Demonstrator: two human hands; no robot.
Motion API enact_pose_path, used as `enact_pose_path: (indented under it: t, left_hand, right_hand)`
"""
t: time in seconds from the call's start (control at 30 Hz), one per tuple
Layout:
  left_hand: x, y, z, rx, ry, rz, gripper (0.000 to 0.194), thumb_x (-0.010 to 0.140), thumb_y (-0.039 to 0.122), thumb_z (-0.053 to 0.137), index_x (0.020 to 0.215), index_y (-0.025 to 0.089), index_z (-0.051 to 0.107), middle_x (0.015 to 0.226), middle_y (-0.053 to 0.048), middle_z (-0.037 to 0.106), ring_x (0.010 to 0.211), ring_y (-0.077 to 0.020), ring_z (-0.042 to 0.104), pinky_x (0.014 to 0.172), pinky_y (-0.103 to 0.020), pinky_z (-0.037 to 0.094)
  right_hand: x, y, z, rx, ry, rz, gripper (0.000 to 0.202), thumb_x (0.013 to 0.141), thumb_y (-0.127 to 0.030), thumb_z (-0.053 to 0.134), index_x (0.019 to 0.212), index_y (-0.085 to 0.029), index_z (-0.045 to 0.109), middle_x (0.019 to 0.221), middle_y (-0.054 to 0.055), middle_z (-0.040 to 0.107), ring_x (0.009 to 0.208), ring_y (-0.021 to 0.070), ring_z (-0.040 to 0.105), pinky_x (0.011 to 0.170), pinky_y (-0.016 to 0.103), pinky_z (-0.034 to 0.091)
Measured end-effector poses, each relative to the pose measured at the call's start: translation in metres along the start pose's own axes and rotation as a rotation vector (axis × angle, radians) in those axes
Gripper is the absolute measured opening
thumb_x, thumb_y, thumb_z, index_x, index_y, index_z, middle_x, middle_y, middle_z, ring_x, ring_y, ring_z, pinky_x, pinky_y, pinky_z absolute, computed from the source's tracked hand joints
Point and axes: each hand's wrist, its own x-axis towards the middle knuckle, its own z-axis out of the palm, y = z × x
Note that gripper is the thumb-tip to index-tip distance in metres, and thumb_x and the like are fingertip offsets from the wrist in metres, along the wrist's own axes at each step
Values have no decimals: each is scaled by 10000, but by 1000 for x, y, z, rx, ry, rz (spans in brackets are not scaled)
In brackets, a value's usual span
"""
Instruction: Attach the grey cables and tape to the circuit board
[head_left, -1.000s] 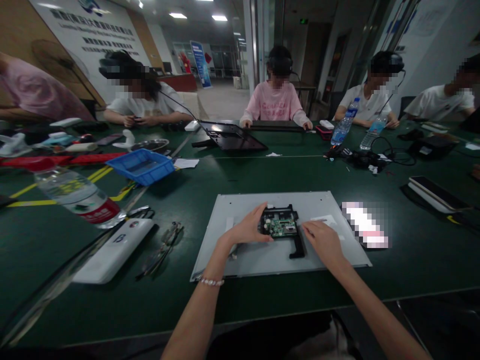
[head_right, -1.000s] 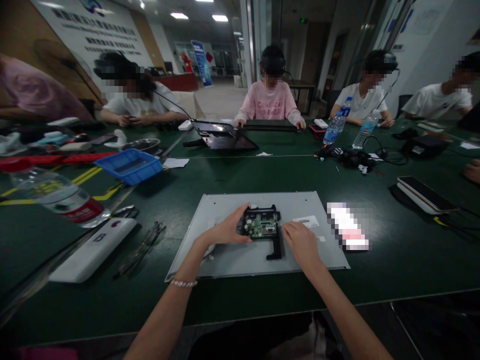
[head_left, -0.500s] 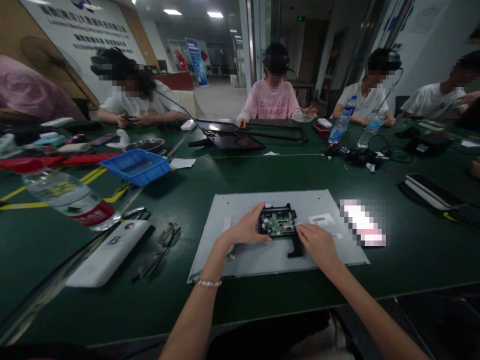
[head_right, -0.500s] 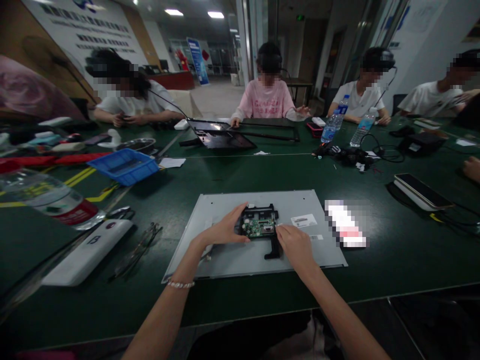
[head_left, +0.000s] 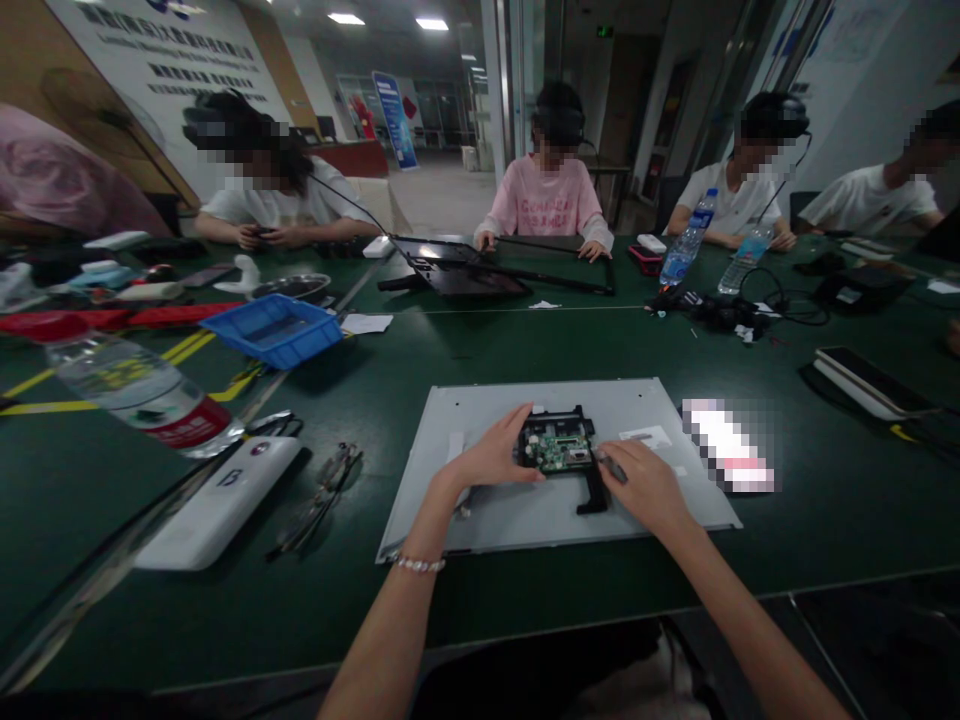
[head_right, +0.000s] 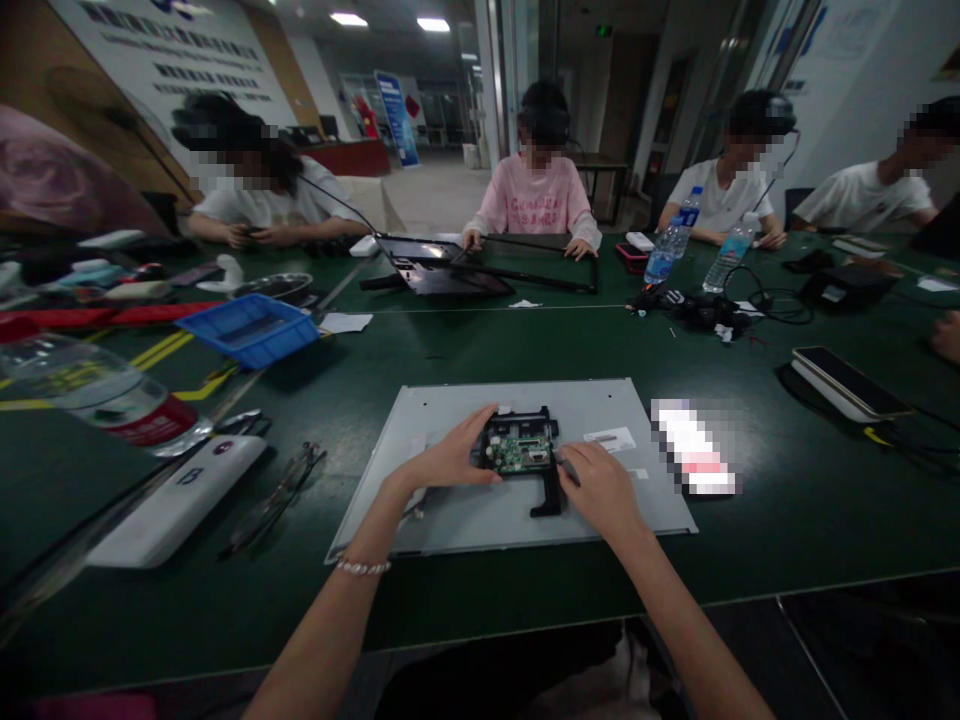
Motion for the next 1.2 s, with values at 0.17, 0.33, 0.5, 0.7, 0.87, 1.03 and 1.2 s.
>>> enact_pose_path:
  t: [0.17,0.33,0.5,0.7,0.87,1.03,1.2]
  left_hand:
    - [0,2,-1,-14,0,-2,1079,628,471,691,1453,203,49,1506,-137,129,1365,-371,143,1110,-529,155]
    - [-1,2,-1,-23,-3,-9,1096,621,502,699,1454,195,57,1507,-143,124,1365,-373,139,1114,-520,154]
    - [0,-1,0,6,-10,-9,1095,632,518,690,1455,184,50,1511,-142,112,1370,-360,130,1116,-502,165]
    - [0,-1,1,21,-12,-19,1099,638,529,681,1457,177,38,1513,-138,106,1370,-350,139,1118,-487,165]
    - [0,-2,2,17,0,-12,1136,624,542,699,1458,178,18,1520,-135,77,1374,-354,121,1122,-473,168]
    - [-4,14,-7,72,50,-26,1034,710,558,633,1456,188,20,1530,-112,25,1388,-306,109,1124,-426,190]
    - [-20,25,-25,236,279,-87,580,914,380,405,1427,210,193,1482,-85,243,1351,-219,255,1109,-377,226]
  right_hand:
    - [4,2,1,-49,-70,-28,239,867,-225,465,1046,-216,623,1054,66,657,971,221,579,869,376,448]
    - [6,1,0,-121,-91,-51,240,892,-194,428,1005,-221,638,1011,60,670,938,219,586,853,358,448]
    - [4,-2,-1,-58,-10,56,246,904,-222,413,964,-209,651,973,58,687,875,197,620,811,322,467]
    - [3,-6,2,8,1,47,253,900,-232,418,963,-217,662,982,47,691,897,191,626,837,321,473]
    - [0,-6,3,62,17,25,263,899,-232,417,985,-208,664,1004,55,685,926,189,619,858,327,477]
    - [-3,1,6,151,125,34,258,902,-245,425,1007,-196,655,1009,57,684,941,183,619,881,339,479]
    - [-5,7,5,180,186,54,245,897,-263,445,996,-200,660,984,55,690,933,187,623,883,355,483]
